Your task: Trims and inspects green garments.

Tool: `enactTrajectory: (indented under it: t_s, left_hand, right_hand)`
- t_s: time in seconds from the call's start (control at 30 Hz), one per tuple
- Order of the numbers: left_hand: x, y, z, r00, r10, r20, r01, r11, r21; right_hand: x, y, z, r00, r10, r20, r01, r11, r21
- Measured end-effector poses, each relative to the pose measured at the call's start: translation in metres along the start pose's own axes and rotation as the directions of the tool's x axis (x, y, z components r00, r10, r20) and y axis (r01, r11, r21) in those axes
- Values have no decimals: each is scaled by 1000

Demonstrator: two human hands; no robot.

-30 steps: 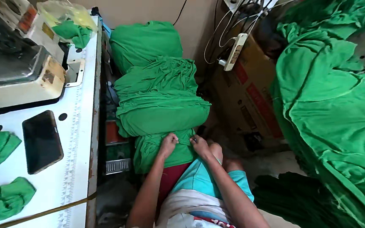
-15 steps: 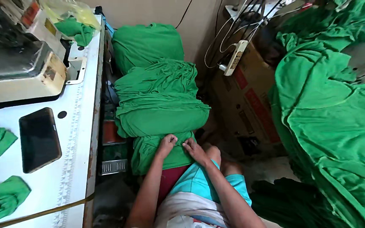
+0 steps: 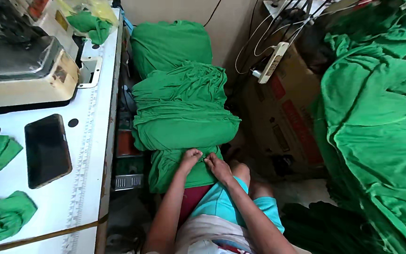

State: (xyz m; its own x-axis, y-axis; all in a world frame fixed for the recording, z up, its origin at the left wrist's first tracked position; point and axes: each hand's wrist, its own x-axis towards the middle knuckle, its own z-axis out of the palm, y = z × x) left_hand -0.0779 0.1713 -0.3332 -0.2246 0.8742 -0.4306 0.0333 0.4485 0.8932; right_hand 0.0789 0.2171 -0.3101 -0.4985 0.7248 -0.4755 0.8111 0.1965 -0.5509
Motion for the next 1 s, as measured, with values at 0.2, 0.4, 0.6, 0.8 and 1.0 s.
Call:
enactTrajectory:
  t_s: [0.2, 0.4, 0.6, 0.8, 1.0]
  left_hand:
    - [0, -1, 0, 1000, 11, 3, -11, 1000, -17]
    - [-3, -2, -1, 999, 37, -10, -38, 997, -74]
    - [-53, -11, -44, 943, 115, -312, -192, 954, -229]
    - [-103, -16, -88, 791, 83, -606, 11, 989, 149]
    - [-100, 1, -27, 950, 98, -297, -81, 994, 71]
  right_hand:
    - [3, -3, 1, 1000, 27, 7, -27, 1000, -11]
    - [5, 9, 4, 994, -54, -92, 69, 982, 176]
    - [-2, 28, 1, 863, 78, -498, 221, 830, 512]
    - [-5, 14, -1, 980, -1, -197, 38, 982, 183]
    - [-9, 32, -2, 966, -31, -258, 170, 828, 535]
